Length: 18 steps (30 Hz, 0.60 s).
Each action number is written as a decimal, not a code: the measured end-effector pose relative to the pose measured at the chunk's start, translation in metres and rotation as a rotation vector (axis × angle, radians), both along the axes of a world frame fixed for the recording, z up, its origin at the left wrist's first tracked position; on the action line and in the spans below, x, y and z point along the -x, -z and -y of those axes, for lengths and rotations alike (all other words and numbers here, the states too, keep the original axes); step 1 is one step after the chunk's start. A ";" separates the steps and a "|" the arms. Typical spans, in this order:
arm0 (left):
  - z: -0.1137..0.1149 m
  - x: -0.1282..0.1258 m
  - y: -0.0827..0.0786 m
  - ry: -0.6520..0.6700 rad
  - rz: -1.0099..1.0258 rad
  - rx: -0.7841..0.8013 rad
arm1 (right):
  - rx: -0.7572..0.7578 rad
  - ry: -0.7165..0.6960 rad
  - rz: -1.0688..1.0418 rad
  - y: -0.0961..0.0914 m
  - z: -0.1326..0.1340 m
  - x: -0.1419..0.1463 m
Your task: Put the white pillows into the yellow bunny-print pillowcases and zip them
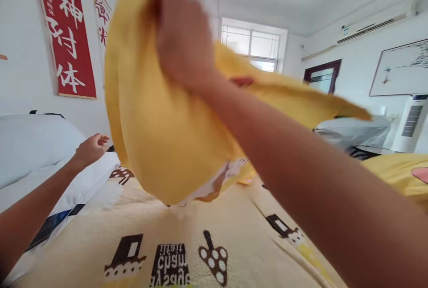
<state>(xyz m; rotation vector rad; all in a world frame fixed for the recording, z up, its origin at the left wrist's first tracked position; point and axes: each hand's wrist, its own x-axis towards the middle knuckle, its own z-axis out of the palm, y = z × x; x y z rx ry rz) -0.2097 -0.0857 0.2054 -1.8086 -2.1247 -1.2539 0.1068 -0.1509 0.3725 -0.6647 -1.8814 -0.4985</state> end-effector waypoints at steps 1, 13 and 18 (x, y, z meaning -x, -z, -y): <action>0.001 -0.013 0.001 0.085 0.043 -0.024 | -0.095 0.126 0.010 0.014 0.001 0.013; 0.073 -0.095 -0.085 0.661 0.194 -0.059 | 0.084 -0.003 0.221 0.059 -0.029 0.083; 0.038 -0.086 -0.070 0.249 0.090 -0.200 | 0.205 0.070 0.378 0.048 -0.005 0.040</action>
